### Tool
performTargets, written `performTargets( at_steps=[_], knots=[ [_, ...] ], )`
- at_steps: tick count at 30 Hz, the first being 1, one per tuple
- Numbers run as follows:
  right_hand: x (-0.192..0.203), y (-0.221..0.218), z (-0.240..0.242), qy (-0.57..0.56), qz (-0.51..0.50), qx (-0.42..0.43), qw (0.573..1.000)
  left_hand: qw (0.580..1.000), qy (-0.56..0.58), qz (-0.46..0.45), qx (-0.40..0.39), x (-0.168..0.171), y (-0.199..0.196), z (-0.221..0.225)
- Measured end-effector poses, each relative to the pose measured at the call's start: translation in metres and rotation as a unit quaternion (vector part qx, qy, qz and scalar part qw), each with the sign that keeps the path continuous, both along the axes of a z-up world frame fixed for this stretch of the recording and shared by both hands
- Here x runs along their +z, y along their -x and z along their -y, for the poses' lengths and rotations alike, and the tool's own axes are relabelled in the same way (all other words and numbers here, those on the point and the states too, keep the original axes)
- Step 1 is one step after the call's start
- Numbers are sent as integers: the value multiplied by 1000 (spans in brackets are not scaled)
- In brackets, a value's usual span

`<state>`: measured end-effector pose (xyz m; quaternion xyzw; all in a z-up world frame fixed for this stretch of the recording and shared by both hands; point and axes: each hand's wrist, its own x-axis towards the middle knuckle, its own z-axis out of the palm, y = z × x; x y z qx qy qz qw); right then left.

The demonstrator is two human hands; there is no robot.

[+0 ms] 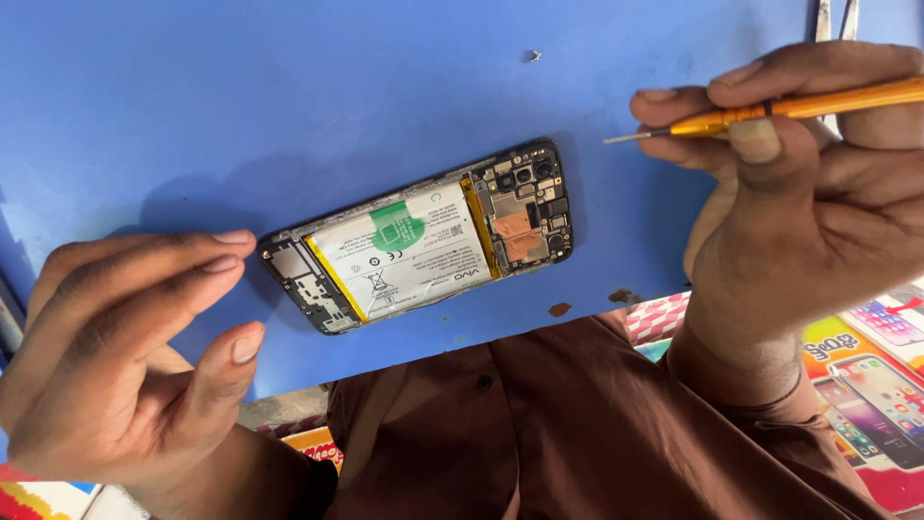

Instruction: The person uses a screwdriver to remove screws from the internal frame of a disassembled smartphone. They then place the phone's metal frame and back cover onto the work surface.

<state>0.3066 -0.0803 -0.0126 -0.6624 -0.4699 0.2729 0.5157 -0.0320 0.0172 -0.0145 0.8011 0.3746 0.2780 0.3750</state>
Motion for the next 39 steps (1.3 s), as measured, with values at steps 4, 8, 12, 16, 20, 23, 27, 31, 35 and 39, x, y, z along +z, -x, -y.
performTargets(
  at_steps=[4, 8, 12, 16, 20, 23, 27, 31, 35, 39],
  knots=[
    [2, 2, -3, 3, -10, 2, 1000, 1000, -11, -5, 3, -1, -1, -1],
    [8, 6, -9, 9, -19, 7, 1000, 1000, -5, -10, 24, 1, -3, 4],
    [18, 8, -13, 13, 6, 26, 1000, 999, 3, -8, 30, 3, -5, 7],
    [18, 12, -20, 18, -21, -16, 1000, 1000, -2, -4, 15, 4, -6, 1],
    [10, 15, -33, 34, -46, -31, 998, 1000, -2, -13, -1, 9, -8, -4],
    [12, 16, -41, 62, -126, -72, 987, 1000, -7, -24, -15, 12, -11, -10],
    [16, 21, -51, 73, -165, -110, 977, 998, 12, -53, -22, 18, -17, -13],
    [18, 24, -57, 81, -161, -119, 976, 991, 33, -90, -89, 25, -12, -27],
    [13, 21, -56, 83, -162, -127, 975, 992, 55, -84, -78, 26, -16, -26],
    [10, 15, -48, 46, -25, 8, 999, 990, 80, -96, -65, 30, -16, -23]
  ],
)
